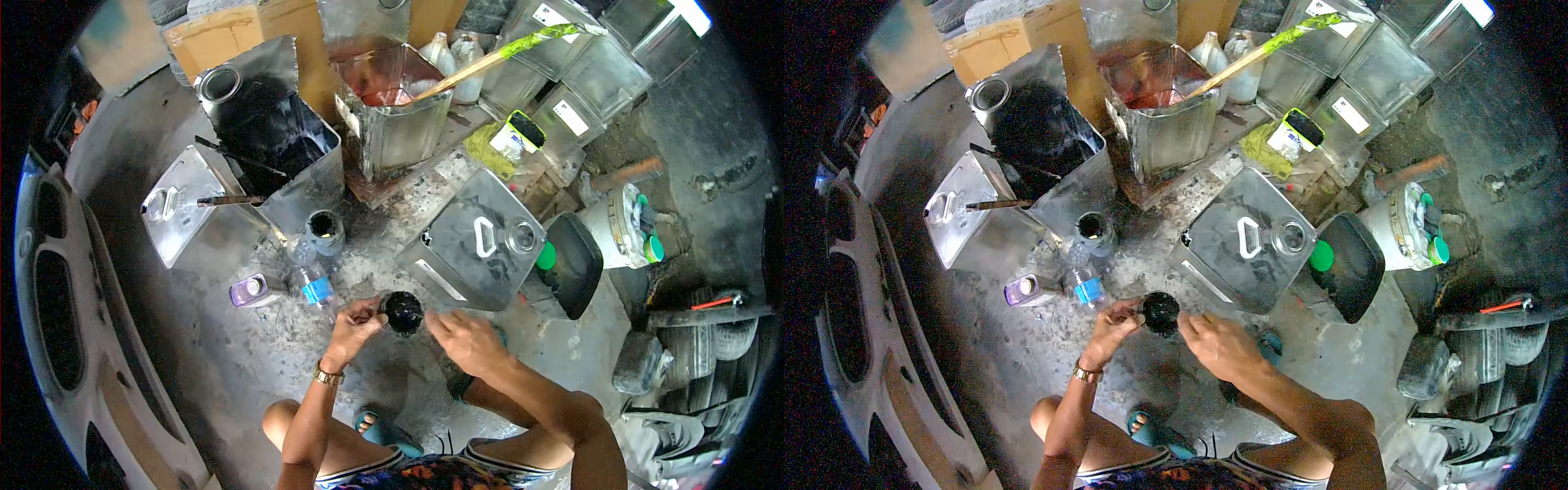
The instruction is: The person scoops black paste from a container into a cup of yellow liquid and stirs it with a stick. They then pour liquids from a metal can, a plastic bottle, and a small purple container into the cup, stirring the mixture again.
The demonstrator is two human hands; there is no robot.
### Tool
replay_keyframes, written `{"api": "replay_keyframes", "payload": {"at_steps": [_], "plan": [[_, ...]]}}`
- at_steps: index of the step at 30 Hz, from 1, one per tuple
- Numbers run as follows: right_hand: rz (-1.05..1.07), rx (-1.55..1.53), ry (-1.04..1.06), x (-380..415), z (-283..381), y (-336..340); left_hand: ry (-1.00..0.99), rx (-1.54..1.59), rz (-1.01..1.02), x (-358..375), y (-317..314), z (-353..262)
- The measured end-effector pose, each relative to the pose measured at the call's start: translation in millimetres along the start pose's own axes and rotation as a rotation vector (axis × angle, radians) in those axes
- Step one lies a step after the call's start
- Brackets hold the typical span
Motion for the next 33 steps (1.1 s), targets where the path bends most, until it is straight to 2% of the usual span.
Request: {"api": "replay_keyframes", "payload": {"at_steps": [4, 6, 7, 10, 11, 12, 14, 15, 16, 18, 21, 22, 24, 27, 29, 30, 31, 32, 33], "plan": [[0.038, 0.053, 0.086, -5, -1, -15, -0.062, -0.09, -0.004, -1, 0, -1], [-0.086, -0.043, 0.026, 0, -2, 3, -0.042, -0.11, -0.021, 3, 0, -5], [0.029, -0.081, -0.039, -3, 3, 12, -0.054, -0.076, -0.012, 6, -3, -11], [0.097, -0.083, -0.076, -3, 1, -17, -0.069, -0.074, -0.011, 4, -6, -11], [0.056, -0.06, -0.047, -1, 2, -20, -0.037, -0.21, -0.049, 1, -1, -8], [0.054, -0.064, -0.04, -5, 2, -18, -0.036, -0.21, -0.057, -1, 3, -8], [-0.052, -0.117, -0.127, -4, 2, -9, -0.039, -0.084, 0.002, -2, 3, -4], [-0.048, -0.111, -0.132, -1, 2, -15, 0.006, 0.025, 0.014, -1, 1, -6], [-0.037, -0.073, -0.156, -1, 4, -26, 0.0, 0.028, 0.016, -4, 3, -4], [-0.028, -0.042, -0.162, -7, 12, -42, 0.115, 0.054, 0.004, -8, 13, 3], [0.165, -0.259, -0.347, -15, 26, -53, 0.074, 0.08, 0.023, -14, 20, 15], [0.17, -0.265, -0.344, -13, 28, -51, 0.08, 0.082, 0.018, -18, 25, 21], [0.027, -0.4, -0.409, -6, 32, -44, 0.054, -0.074, 0.014, -24, 40, 34], [0.067, -0.488, -0.427, 25, 27, -7, 0.053, -0.105, -0.079, -29, 57, 53], [-0.022, -0.769, -0.381, 54, 9, 32, 0.108, -0.133, -0.049, -49, 84, 98], [-0.048, -0.832, -0.462, 76, -8, 44, 0.158, -0.165, -0.001, -48, 94, 117], [-0.071, -0.89, -0.543, 99, -28, 55, 0.224, -0.057, 0.018, -42, 97, 120], [-0.059, -0.79, -0.746, 119, -49, 64, 0.239, -0.042, -0.012, -39, 104, 132], [-0.193, -0.712, -0.707, 132, -68, 79, 0.263, -0.09, -0.016, -42, 115, 151]]}}
Point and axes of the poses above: each hand's wrist, its own x-axis away from the middle knuckle, its own y-axis out of the back of the hand, z = x × y, the point moved 1 cm from there along -x, towards the middle knuckle, and after that the axes turned 10 degrees about y, right-handed, at the moved point
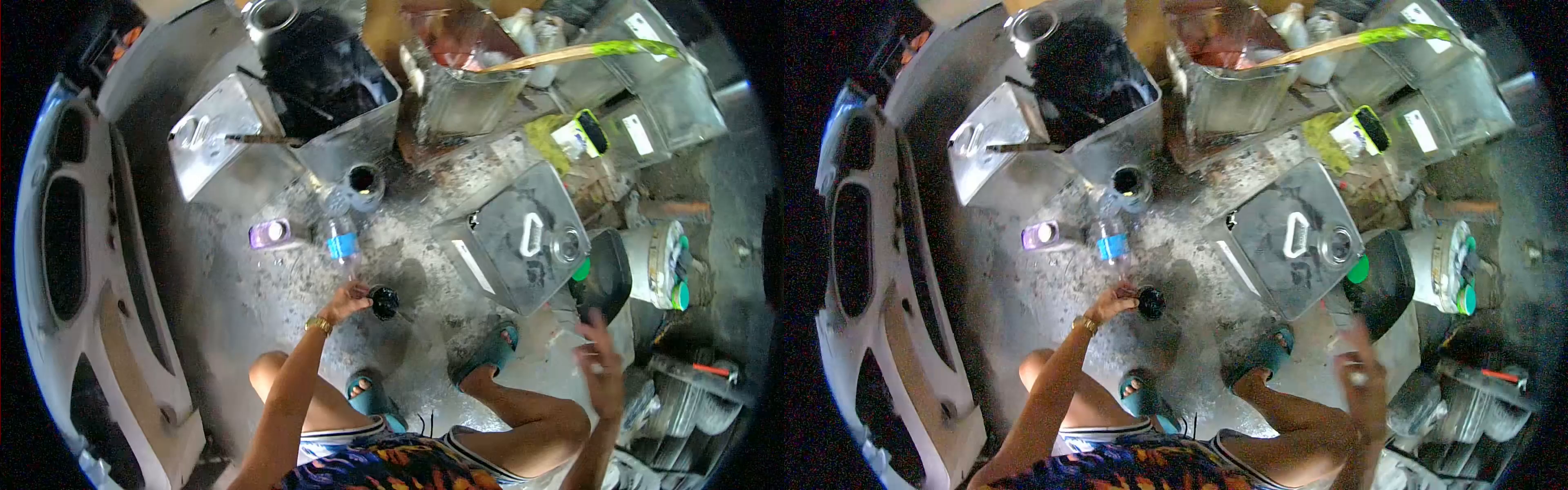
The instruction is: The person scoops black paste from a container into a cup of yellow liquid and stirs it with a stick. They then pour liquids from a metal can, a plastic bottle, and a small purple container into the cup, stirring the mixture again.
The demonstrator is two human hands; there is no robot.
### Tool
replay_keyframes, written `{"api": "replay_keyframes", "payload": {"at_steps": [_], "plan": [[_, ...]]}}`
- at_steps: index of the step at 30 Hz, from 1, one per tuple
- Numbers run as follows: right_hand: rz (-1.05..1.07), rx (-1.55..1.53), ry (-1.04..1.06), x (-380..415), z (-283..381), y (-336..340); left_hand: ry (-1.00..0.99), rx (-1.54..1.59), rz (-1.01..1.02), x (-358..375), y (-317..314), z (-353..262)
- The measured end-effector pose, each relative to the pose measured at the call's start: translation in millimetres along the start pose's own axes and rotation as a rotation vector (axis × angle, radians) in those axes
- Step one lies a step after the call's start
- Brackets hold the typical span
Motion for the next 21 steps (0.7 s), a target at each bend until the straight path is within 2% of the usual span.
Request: {"api": "replay_keyframes", "payload": {"at_steps": [1, 2, 3, 5, 6, 7, 8, 9, 10, 11, 12, 14, 15, 17, 19, 20, 21], "plan": [[-0.113, 0.012, 0.099, 5, -36, 20, 0.021, -0.049, -0.006, -9, 9, 16], [-0.21, -0.143, 0.009, 2, -40, 31, 0.054, -0.157, -0.025, -14, 19, 28], [-0.251, -0.158, -0.114, 5, -59, 41, 0.059, -0.15, -0.04, -2, 22, 26], [-0.226, -0.204, -0.213, 15, -116, 51, 0.136, 0.043, -0.072, 21, 16, 1], [-0.186, -0.312, -0.27, 14, -144, 31, 0.02, -0.026, -0.001, 25, 21, -1], [-0.233, -0.385, -0.327, 27, -165, 36, 0.078, -0.099, 0.121, -4, 50, 32], [-0.216, -0.478, -0.24, 30, -168, 27, 0.027, 0.054, 0.02, 28, 26, -5], [-0.189, -0.573, -0.143, 30, -168, 15, 0.057, 0.031, -0.003, 18, 39, 16], [-0.175, -0.58, -0.265, 26, -177, 6, 0.108, 0.006, -0.03, 9, 54, 35], [-0.155, -0.594, -0.386, 20, -185, -2, 0.182, 0.052, -0.039, 21, 45, 17], [-0.163, -0.59, -0.391, 15, -190, -8, 0.058, 0.189, -0.063, 68, 14, -35], [-0.177, -0.645, -0.411, 7, -204, -17, 0.243, -0.055, -0.341, 53, 45, -8], [-0.201, -0.65, -0.402, 2, -213, -19, 0.225, -0.069, -0.33, 52, 41, -13], [-0.186, -0.75, -0.436, -8, -236, -30, -0.168, -0.332, -0.345, 77, 24, -44], [-0.206, -0.784, -0.466, -24, -287, -60, -0.243, -0.349, -0.329, 118, -91, -149], [-0.197, -0.945, -0.423, -31, -319, -85, -0.479, -0.443, -0.3, 113, -133, -166], [-0.188, -1.104, -0.377, -34, -336, -97, -0.593, -0.521, -0.249, 119, -184, -212]]}}
Point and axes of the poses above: each hand's wrist, its own x-axis away from the middle knuckle, its own y-axis out of the back of the hand, z = x × y, the point moved 1 cm from there along -x, towards the middle knuckle, and after that the axes turned 10 degrees about y, right-handed, at the moved point
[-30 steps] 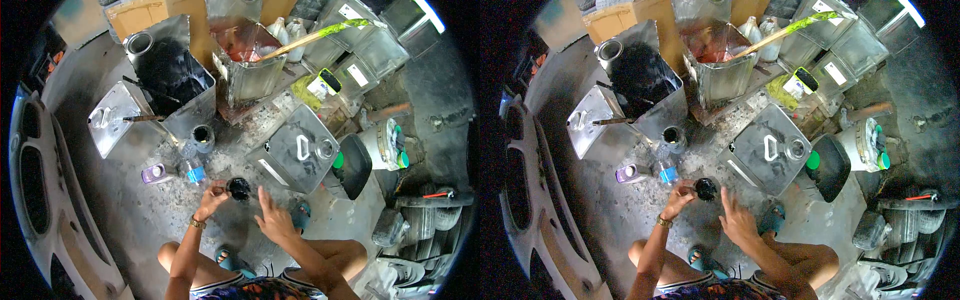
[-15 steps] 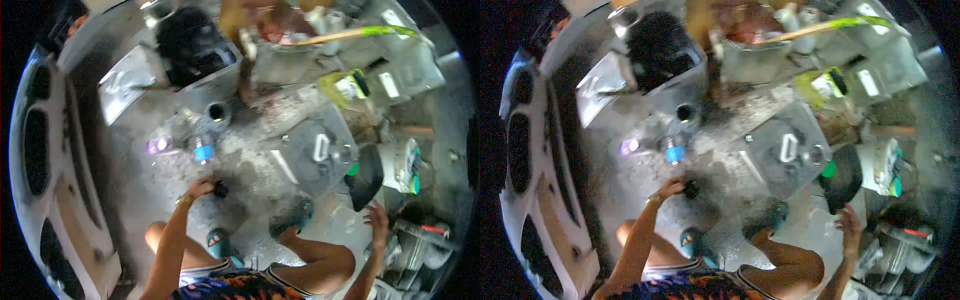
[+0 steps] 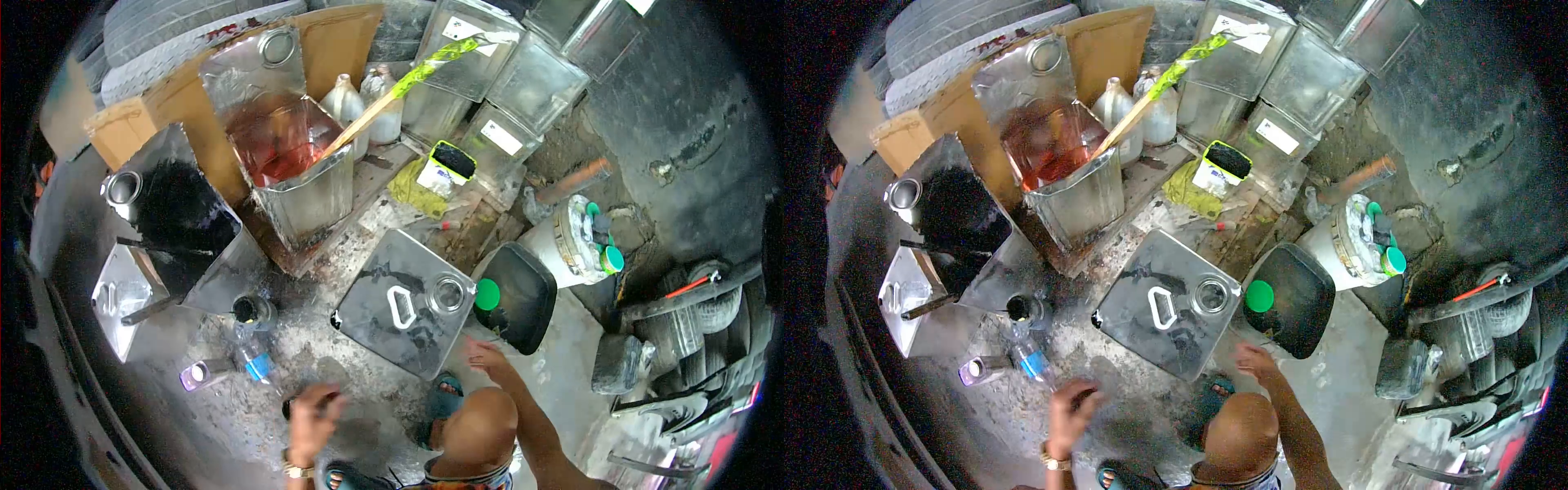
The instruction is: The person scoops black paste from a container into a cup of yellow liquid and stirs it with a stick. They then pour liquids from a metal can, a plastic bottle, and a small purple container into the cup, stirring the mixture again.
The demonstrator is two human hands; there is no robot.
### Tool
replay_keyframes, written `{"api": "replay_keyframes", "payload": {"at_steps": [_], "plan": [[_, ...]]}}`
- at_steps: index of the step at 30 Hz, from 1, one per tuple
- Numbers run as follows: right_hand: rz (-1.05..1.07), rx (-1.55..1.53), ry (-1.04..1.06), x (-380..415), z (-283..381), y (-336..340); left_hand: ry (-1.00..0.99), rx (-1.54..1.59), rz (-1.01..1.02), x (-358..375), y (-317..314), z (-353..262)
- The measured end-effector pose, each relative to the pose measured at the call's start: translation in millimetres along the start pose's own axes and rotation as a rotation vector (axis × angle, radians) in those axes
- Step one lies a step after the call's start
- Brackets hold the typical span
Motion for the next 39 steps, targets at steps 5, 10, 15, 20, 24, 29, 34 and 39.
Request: {"api": "replay_keyframes", "payload": {"at_steps": [5, 10, 15, 20, 24, 29, 34, 39], "plan": [[0.105, 0.014, -0.346, -61, -48, -31, -0.148, -0.465, -0.119, -104, -111, -88], [0.228, -0.108, -0.27, -131, -145, -27, 0.008, -0.654, -0.263, -149, -146, -65], [0.174, -0.012, -0.255, -144, -159, -67, 0.079, -0.528, -0.265, -144, -156, -83], [0.127, 0.062, -0.189, -128, -162, -82, 0.409, 0.921, -0.011, -136, -156, -52], [0.155, 0.111, -0.154, -101, -143, -89, 0.347, 0.965, -0.048, -110, -122, -49], [0.321, 0.139, -0.107, -52, -90, -118, 0.275, 0.679, -0.156, -73, -106, -29], [0.502, 0.059, 0.018, -5, -24, -174, 0.186, 0.39, -0.213, -21, -84, -36], [0.401, -0.207, 0.194, -29, 47, -212, 0.009, 0.422, -0.307, -12, -59, -36]]}}
Point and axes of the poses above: each hand's wrist, its own x-axis away from the middle knuckle, its own y-axis out of the back of the hand, z = x × y, the point moved 1 cm from there along -x, towards the middle knuckle, and after that the axes turned 10 degrees about y, right-handed, at the moved point
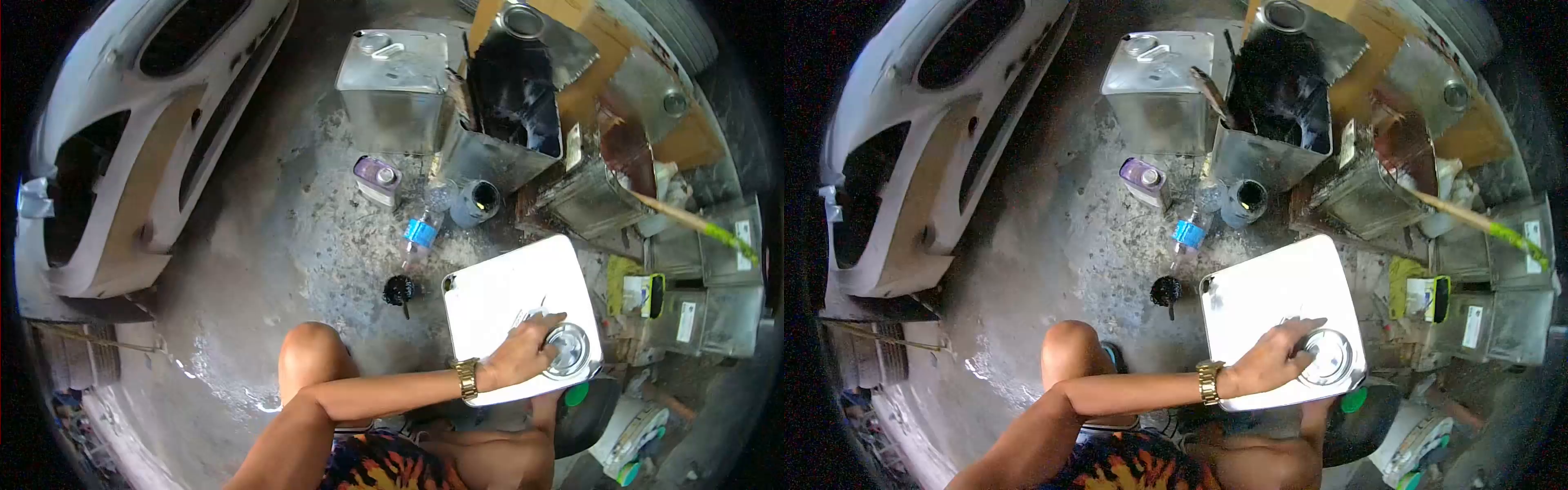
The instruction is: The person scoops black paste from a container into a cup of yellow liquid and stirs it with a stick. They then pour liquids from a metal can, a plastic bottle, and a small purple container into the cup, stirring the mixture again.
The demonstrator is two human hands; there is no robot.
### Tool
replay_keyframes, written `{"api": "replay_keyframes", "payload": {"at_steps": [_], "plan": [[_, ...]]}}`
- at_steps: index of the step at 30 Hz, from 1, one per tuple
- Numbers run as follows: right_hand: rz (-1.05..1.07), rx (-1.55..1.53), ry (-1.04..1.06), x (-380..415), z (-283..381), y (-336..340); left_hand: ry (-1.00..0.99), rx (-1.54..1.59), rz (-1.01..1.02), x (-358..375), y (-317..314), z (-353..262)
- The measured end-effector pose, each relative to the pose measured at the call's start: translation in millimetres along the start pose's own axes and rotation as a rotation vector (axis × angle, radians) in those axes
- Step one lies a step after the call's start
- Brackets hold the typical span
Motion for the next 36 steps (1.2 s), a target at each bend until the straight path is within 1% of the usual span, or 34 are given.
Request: {"api": "replay_keyframes", "payload": {"at_steps": [1, 2, 3, 4, 5, 6, 7, 9, 10, 11, 12, 13, 14, 15, 16, 18, 23, 26, 28, 32, 34, 36], "plan": [[-0.047, -0.024, 0.005, -12, 11, 3, -0.009, 0.023, -0.006, -1, 4, -4], [-0.098, -0.021, -0.004, -19, 21, 6, -0.01, 0.058, -0.057, -2, 10, -6], [-0.139, 0.035, -0.057, -22, 30, 10, -0.009, 0.092, -0.11, -2, 18, -10], [-0.171, 0.166, -0.171, -24, 39, 18, 0.009, 0.178, -0.12, -1, 29, -15], [-0.203, 0.295, -0.28, -24, 47, 31, 0.0, 0.194, -0.126, 1, 41, -22], [-0.162, 0.388, -0.33, -25, 51, 39, 0.081, 0.175, -0.099, 3, 52, -26], [-0.154, 0.408, -0.323, -22, 54, 38, 0.162, 0.158, -0.072, 4, 60, -28], [-0.175, 0.459, -0.367, -16, 57, 40, 0.114, 0.203, -0.126, 5, 62, -19], [-0.223, 0.469, -0.357, -15, 57, 42, 0.116, 0.18, -0.146, 7, 66, -15], [-0.225, 0.481, -0.359, -13, 59, 46, 0.122, 0.152, -0.161, 10, 67, -11], [-0.178, 0.464, -0.344, -13, 61, 46, 0.083, 0.129, -0.242, 11, 69, -5], [-0.129, 0.444, -0.328, -14, 62, 46, 0.135, 0.115, -0.243, 13, 73, 3], [-0.128, 0.447, -0.327, -15, 63, 46, 0.162, 0.117, -0.239, 15, 76, 10], [-0.105, 0.502, -0.291, -15, 64, 38, 0.188, 0.116, -0.236, 17, 78, 16], [-0.082, 0.557, -0.255, -16, 65, 31, 0.185, 0.118, -0.236, 17, 80, 22], [-0.063, 0.57, -0.245, -21, 67, 25, 0.141, 0.129, -0.289, 18, 82, 30], [-0.025, 0.609, -0.237, -26, 70, 15, 0.143, 0.151, -0.317, 16, 88, 34], [-0.048, 0.63, -0.241, -26, 72, 10, 0.177, 0.171, -0.322, 17, 95, 34], [0.019, 0.662, -0.261, -25, 73, 1, 0.203, 0.183, -0.321, 18, 99, 37], [-0.022, 0.777, -0.217, -26, 74, 0, 0.237, 0.184, -0.364, 22, 110, 45], [0.037, 0.798, -0.224, -25, 76, -11, 0.242, 0.203, -0.38, 25, 115, 47], [0.041, 0.814, -0.225, -25, 79, -16, 0.243, 0.215, -0.384, 27, 119, 47]]}}
Point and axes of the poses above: each hand's wrist, its own x-axis away from the middle knuckle, its own y-axis out of the back of the hand, z = x × y, the point moved 1 cm from there along -x, towards the middle knuckle, and after that the axes turned 10 degrees about y, right-handed, at the moved point
